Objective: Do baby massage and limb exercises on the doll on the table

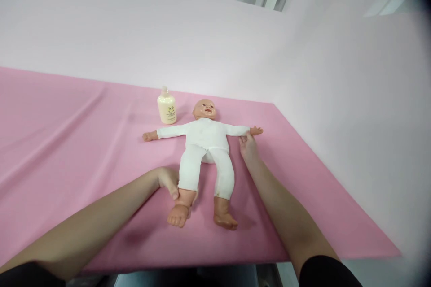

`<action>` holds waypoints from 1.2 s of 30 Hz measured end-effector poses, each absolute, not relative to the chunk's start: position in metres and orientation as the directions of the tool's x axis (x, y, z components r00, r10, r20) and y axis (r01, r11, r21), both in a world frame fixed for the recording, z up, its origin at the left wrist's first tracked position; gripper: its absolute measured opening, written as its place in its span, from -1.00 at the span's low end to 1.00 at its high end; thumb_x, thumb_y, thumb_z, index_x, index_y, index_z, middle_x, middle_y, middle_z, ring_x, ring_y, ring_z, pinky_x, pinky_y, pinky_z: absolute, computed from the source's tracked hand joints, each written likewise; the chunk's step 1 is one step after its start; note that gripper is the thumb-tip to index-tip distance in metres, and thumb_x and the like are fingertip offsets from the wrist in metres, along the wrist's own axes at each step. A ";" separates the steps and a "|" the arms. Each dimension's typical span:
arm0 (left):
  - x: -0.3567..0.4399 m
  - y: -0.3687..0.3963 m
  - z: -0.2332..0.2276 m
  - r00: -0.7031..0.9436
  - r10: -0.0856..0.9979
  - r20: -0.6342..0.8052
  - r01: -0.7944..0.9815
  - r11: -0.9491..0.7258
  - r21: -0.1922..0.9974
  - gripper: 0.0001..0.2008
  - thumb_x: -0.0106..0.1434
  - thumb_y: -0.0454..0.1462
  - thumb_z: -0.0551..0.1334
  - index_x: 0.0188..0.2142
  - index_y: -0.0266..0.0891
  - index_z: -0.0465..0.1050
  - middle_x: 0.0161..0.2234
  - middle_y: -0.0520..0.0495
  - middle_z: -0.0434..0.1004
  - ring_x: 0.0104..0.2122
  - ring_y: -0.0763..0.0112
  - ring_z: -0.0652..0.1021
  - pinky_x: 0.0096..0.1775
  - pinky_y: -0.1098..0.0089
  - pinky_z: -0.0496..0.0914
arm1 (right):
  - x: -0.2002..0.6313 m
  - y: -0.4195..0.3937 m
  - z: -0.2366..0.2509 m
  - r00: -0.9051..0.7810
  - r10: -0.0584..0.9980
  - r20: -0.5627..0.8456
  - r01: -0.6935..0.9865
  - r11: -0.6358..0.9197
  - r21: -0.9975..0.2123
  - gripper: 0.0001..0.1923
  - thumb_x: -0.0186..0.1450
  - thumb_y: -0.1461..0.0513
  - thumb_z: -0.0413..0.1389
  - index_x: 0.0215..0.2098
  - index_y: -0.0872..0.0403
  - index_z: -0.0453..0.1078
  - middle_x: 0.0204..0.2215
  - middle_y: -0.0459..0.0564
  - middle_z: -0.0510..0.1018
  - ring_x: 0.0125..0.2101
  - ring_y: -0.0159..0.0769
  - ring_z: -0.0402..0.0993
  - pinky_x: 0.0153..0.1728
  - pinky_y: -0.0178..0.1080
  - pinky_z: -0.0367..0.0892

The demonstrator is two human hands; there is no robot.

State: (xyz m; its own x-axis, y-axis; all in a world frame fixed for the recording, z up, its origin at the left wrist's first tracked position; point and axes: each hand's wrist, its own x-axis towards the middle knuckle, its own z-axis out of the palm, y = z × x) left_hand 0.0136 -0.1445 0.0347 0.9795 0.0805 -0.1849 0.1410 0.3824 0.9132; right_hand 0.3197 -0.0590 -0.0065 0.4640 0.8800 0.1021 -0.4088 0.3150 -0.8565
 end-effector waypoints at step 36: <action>0.011 -0.141 0.025 0.998 0.009 -0.063 0.048 0.545 0.837 -0.43 -0.09 -0.02 0.38 -0.16 -0.35 0.43 -0.30 -0.23 0.57 -0.08 -0.09 0.50 -0.03 -0.01 0.30 | 0.283 -0.094 0.030 0.218 0.757 0.616 0.266 0.561 -0.784 -0.44 0.23 0.09 0.11 0.18 -0.02 0.21 0.19 -0.02 0.29 0.20 -0.23 0.19 0.25 -0.08 0.06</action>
State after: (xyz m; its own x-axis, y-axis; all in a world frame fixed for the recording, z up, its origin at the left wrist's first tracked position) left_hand 0.0112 -0.1411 0.0254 0.9980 0.0088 -0.0631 0.0481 0.5446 0.8373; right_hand 0.2831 -0.0941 0.0303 0.2183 0.7568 0.6161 0.2655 0.5615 -0.7837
